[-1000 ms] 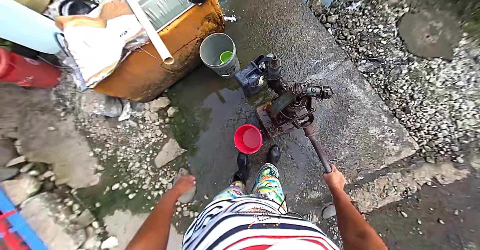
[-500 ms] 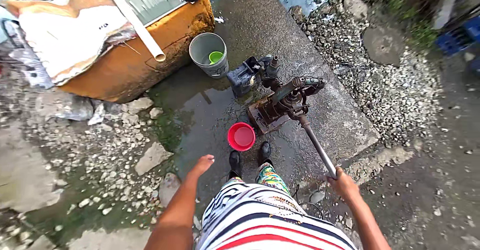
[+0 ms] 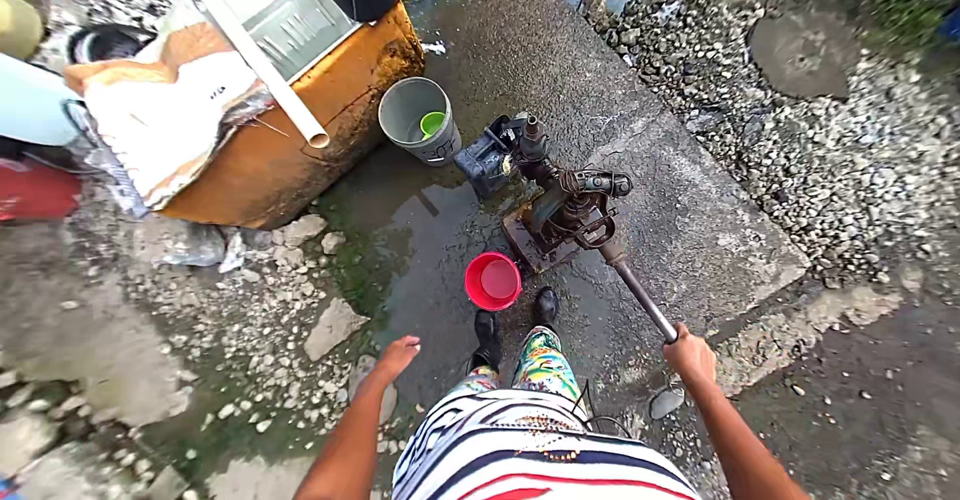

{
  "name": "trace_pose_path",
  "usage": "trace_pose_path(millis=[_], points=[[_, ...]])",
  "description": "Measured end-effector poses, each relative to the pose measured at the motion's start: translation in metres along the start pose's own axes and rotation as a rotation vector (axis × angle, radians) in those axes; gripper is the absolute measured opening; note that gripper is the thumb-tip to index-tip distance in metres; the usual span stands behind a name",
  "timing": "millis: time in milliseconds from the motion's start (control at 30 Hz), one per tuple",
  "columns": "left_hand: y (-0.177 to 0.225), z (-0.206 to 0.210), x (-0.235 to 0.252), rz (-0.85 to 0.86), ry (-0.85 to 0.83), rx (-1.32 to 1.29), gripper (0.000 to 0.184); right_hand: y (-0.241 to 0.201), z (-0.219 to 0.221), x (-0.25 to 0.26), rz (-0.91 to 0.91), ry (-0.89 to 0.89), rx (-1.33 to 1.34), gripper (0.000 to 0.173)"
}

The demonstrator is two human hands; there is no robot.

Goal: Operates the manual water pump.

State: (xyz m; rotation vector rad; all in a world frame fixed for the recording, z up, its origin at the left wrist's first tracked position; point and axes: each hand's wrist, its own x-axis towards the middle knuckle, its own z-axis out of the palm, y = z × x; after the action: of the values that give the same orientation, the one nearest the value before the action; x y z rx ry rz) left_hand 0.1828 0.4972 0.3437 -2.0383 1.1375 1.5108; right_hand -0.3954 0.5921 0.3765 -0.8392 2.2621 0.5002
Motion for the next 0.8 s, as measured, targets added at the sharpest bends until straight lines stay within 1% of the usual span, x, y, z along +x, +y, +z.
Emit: trace_pose_path(millis=[67, 133, 233, 300, 367, 433, 467, 500, 533, 600, 633, 700, 767, 800], points=[[-0.005, -0.002, -0.006, -0.014, 0.020, -0.012, 0.040, 0.007, 0.012, 0.032, -0.051, -0.030, -0.013, 0.050], [-0.003, -0.007, -0.012, -0.018, 0.033, -0.024, 0.040, 0.001, 0.030, 0.057, -0.064, -0.032, 0.020, 0.048], [-0.002, -0.008, -0.018, -0.007, 0.045, -0.017, 0.040, -0.019, 0.052, 0.082, 0.036, -0.078, 0.127, 0.040], [0.001, -0.009, -0.022, -0.006, 0.029, 0.014, 0.040, -0.030, 0.060, 0.090, 0.061, -0.179, 0.238, 0.037], [0.001, -0.010, -0.021, 0.005, 0.014, 0.029, 0.041, -0.032, 0.076, 0.088, 0.029, -0.288, 0.315, 0.034], [-0.001, -0.011, -0.016, 0.020, 0.013, 0.014, 0.040, -0.034, 0.090, 0.056, -0.014, -0.319, 0.377, 0.031], [-0.001, -0.011, -0.014, 0.028, 0.011, 0.006, 0.040, -0.032, 0.091, 0.032, -0.029, -0.292, 0.387, 0.032], [-0.001, -0.010, -0.009, 0.035, 0.006, -0.001, 0.040, -0.028, 0.082, 0.007, -0.031, -0.262, 0.365, 0.038], [-0.001, -0.008, -0.005, 0.042, -0.001, -0.006, 0.040, -0.023, 0.064, -0.020, -0.021, -0.229, 0.316, 0.045], [0.001, -0.005, 0.002, 0.046, -0.033, -0.007, 0.041, -0.015, 0.014, -0.074, -0.017, -0.163, 0.186, 0.056], [0.003, -0.003, 0.006, 0.050, -0.044, -0.008, 0.041, -0.017, -0.015, -0.100, -0.025, -0.133, 0.115, 0.056], [0.005, 0.001, 0.015, 0.059, -0.058, -0.008, 0.040, -0.030, -0.068, -0.144, -0.033, -0.064, -0.015, 0.053], [0.007, 0.006, 0.023, 0.062, -0.060, -0.036, 0.040, -0.049, -0.102, -0.168, -0.012, -0.041, -0.102, 0.050], [0.009, 0.009, 0.025, 0.062, -0.058, -0.058, 0.040, -0.056, -0.109, -0.169, 0.000, -0.060, -0.114, 0.050]])
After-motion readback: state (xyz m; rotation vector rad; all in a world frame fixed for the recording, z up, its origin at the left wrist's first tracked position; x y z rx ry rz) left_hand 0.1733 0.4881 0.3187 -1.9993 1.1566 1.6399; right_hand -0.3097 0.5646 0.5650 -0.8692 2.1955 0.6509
